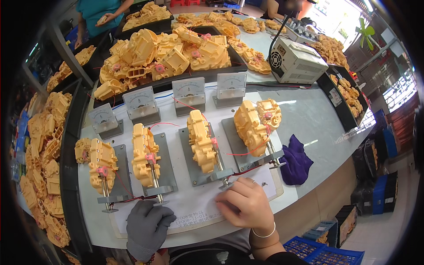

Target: Testing the electrical and mechanical output of yellow plastic components on a specialized rig with analog meters in a factory setting.

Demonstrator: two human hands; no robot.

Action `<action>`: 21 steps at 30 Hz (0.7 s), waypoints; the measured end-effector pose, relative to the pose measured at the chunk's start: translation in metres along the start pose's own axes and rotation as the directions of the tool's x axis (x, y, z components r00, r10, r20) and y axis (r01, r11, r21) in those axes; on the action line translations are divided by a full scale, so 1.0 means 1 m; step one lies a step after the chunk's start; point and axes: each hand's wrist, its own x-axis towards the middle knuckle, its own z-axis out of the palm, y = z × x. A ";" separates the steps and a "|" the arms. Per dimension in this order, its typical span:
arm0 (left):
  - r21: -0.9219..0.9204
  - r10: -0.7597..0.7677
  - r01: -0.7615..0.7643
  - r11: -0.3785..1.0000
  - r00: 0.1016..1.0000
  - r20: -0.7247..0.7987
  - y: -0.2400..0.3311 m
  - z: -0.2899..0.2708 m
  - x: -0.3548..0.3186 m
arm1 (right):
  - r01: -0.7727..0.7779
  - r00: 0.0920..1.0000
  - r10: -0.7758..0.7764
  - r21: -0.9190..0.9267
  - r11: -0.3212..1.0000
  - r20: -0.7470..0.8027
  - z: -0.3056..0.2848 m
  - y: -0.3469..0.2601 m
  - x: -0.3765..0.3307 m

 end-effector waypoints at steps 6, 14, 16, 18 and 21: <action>-0.007 0.016 -0.017 1.000 0.992 -0.125 0.001 0.003 -0.007 | -0.003 1.000 0.003 0.003 1.000 -0.004 0.000 0.000 0.000; 0.064 0.343 -0.396 0.916 0.691 -0.636 -0.009 0.014 -0.033 | -0.008 1.000 0.008 -0.001 1.000 0.010 0.000 0.000 0.000; 0.077 0.336 -0.390 0.918 0.657 -0.675 -0.011 0.017 -0.035 | -0.008 1.000 0.008 0.005 1.000 0.017 0.000 0.000 -0.001; 0.079 0.322 -0.383 0.920 0.627 -0.709 -0.012 0.020 -0.035 | -0.011 1.000 0.011 -0.002 1.000 0.018 0.000 0.000 -0.001; 0.042 0.297 -0.372 0.927 0.665 -0.685 -0.012 0.018 -0.033 | -0.013 0.999 0.013 -0.007 1.000 0.033 -0.001 0.000 -0.001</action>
